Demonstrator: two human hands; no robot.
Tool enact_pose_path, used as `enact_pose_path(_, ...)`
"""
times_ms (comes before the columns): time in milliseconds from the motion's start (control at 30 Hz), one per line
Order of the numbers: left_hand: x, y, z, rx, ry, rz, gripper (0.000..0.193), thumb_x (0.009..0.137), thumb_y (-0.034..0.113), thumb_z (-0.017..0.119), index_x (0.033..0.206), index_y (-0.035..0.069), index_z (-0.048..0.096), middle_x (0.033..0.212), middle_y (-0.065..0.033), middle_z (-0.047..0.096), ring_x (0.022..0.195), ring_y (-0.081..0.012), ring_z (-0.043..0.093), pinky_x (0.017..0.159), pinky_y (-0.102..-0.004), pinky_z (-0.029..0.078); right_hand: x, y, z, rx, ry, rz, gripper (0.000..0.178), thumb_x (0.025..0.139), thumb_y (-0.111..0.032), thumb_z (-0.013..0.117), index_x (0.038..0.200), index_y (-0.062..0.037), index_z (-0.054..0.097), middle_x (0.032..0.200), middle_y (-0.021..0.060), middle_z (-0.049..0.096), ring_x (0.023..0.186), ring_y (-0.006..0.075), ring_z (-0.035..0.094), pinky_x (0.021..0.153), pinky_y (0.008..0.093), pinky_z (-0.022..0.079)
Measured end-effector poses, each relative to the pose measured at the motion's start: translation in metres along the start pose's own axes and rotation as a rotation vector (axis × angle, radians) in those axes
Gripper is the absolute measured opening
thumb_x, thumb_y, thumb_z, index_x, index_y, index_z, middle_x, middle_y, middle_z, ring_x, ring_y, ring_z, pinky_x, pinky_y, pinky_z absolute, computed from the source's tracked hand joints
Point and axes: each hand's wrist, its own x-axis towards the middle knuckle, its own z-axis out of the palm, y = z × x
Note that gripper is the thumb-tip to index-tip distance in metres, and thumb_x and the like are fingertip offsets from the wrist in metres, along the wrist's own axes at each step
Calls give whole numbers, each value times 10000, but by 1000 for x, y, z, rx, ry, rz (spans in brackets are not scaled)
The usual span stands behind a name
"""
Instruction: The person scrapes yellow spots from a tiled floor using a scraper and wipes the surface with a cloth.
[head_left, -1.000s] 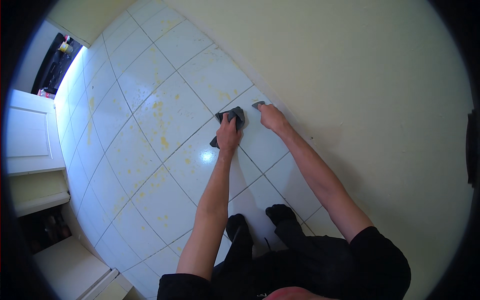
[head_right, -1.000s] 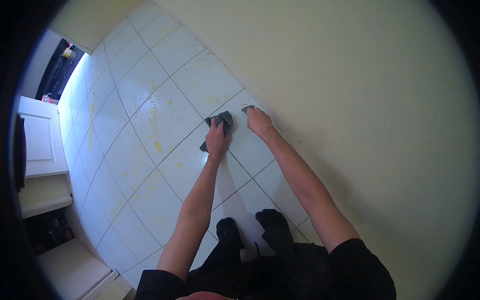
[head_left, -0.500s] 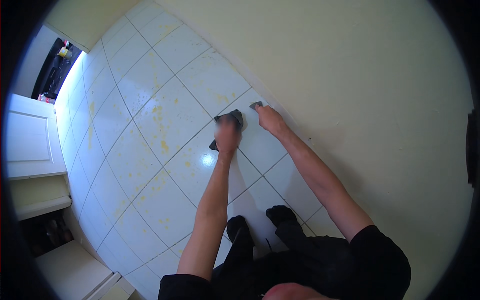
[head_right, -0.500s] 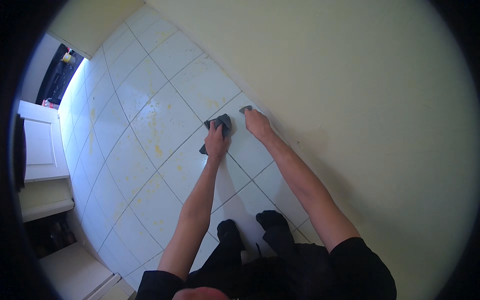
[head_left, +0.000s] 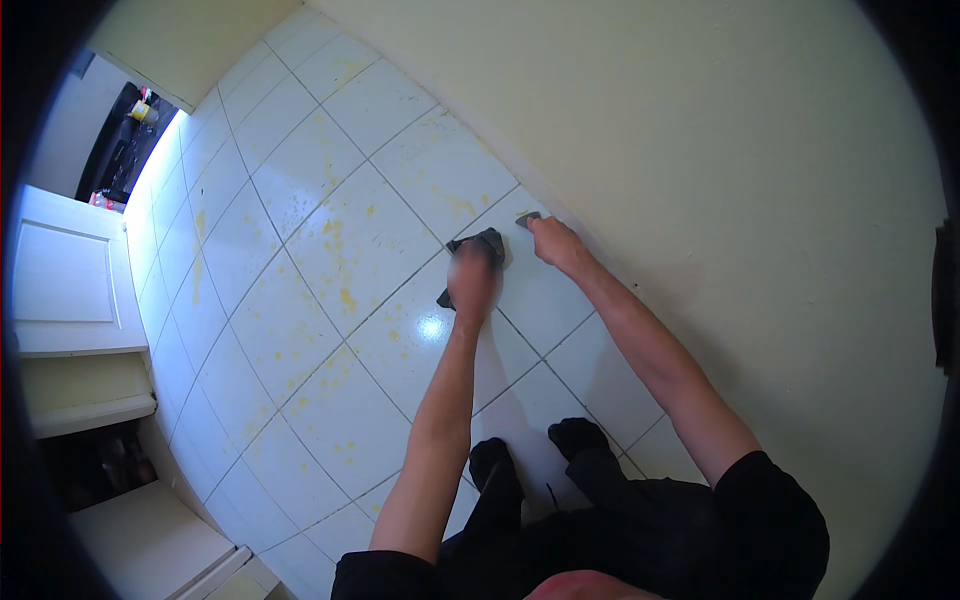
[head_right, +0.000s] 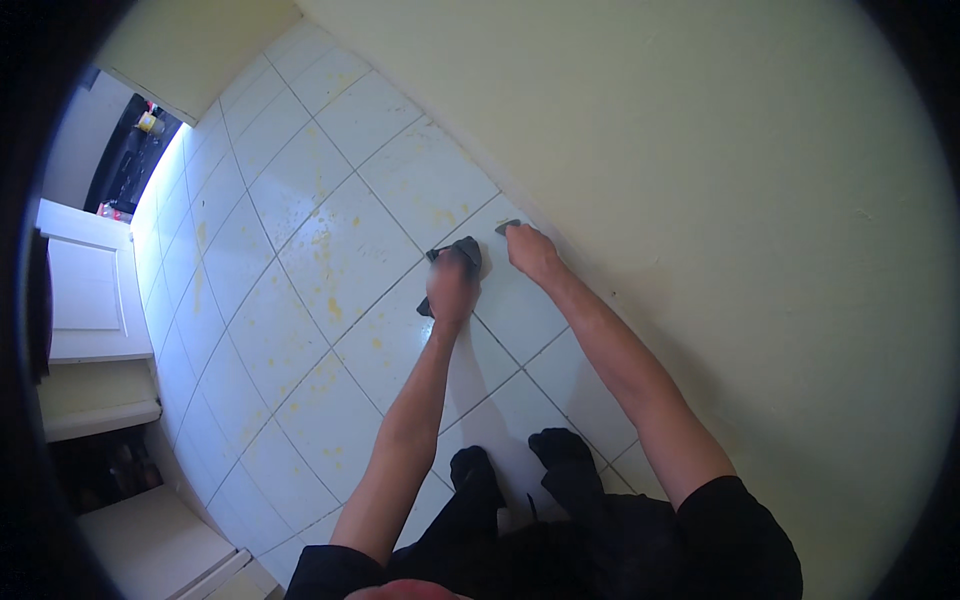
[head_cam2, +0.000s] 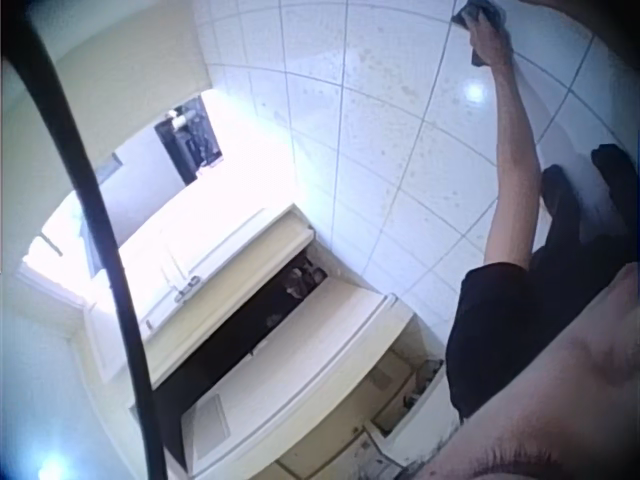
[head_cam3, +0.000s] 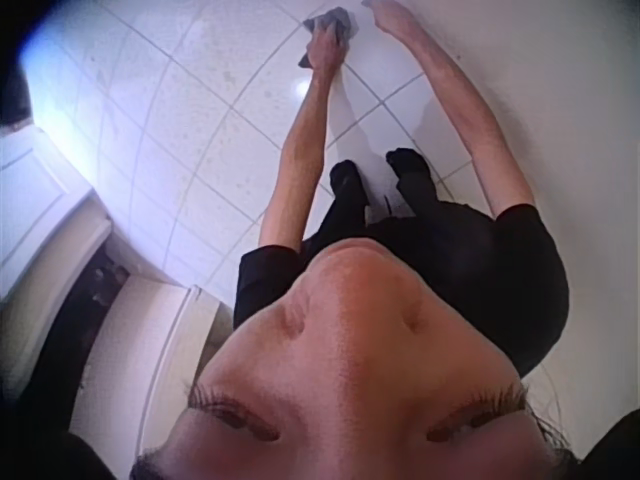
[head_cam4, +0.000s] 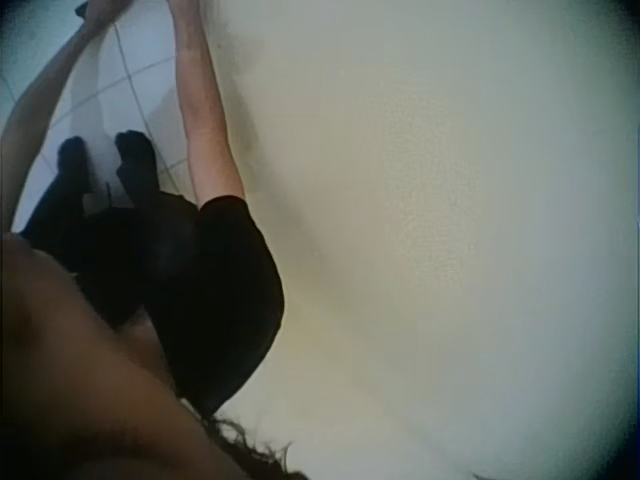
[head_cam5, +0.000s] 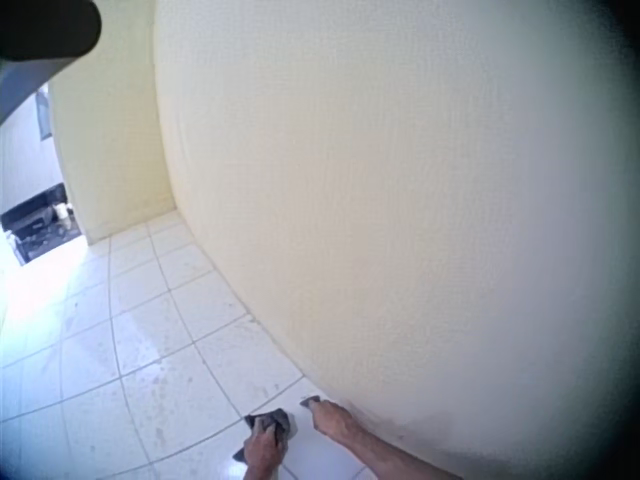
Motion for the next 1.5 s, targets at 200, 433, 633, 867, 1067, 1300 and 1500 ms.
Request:
enact_pose_path(200, -5, 1, -1, 37, 50, -6, 402, 696, 23, 660, 1091, 79, 615, 1202, -112, 546, 1016, -312, 622, 719, -430, 559, -1, -1, -4, -34, -29, -25, 193, 865, -39, 522, 965, 16, 677, 1011, 253, 680, 973, 386, 674, 822, 478, 553)
enact_pose_path(433, -4, 4, -4, 13, 49, 14, 412, 688, 12, 663, 1092, 74, 612, 1176, -105, 545, 1013, -310, 620, 726, -427, 558, -5, -2, 2, -56, 57, -52, 182, 861, -46, 528, 930, 17, 684, 948, 251, 691, 916, 389, 688, 783, 473, 567)
enact_pose_path(633, -3, 6, -4, 26, 44, 0, 417, 686, 6, 664, 1095, 72, 611, 1173, -101, 544, 1014, -303, 620, 724, -422, 558, -5, -2, 4, -77, 24, -62, 176, 861, -50, 534, 920, 35, 677, 927, 252, 690, 908, 393, 690, 771, 483, 570)
enact_pose_path(867, -5, -2, -2, 43, 20, -7, 436, 685, 16, 670, 1114, 78, 616, 1200, -113, 540, 1031, -307, 616, 730, -425, 560, -4, -12, 0, -28, 52, -27, 167, 857, -47, 542, 923, 28, 675, 955, 257, 685, 909, 391, 690, 771, 477, 572)
enact_pose_path(1067, -2, 1, 1, 22, 29, 3, 444, 674, 40, 682, 1113, 76, 623, 1238, -123, 537, 1025, -319, 625, 747, -426, 562, -4, -11, 2, -39, 84, -22, 174, 873, -43, 526, 938, 32, 669, 947, 259, 685, 907, 391, 690, 772, 474, 570)
enact_pose_path(1300, -7, -7, 2, 26, 36, 1, 451, 673, 67, 691, 1118, 75, 617, 1245, -132, 533, 1012, -330, 632, 765, -439, 560, -11, -16, 4, -38, 46, -48, 250, 967, -101, 440, 1039, 49, 627, 925, 275, 680, 890, 406, 685, 743, 488, 570)
enact_pose_path(1500, -4, -4, 2, 22, 23, 2, 442, 672, 69, 691, 1109, 74, 623, 1284, -161, 527, 1017, -340, 634, 771, -439, 560, -10, -14, 8, -77, 57, -58, 277, 988, -121, 411, 1076, 49, 612, 909, 265, 683, 852, 408, 689, 716, 485, 574)
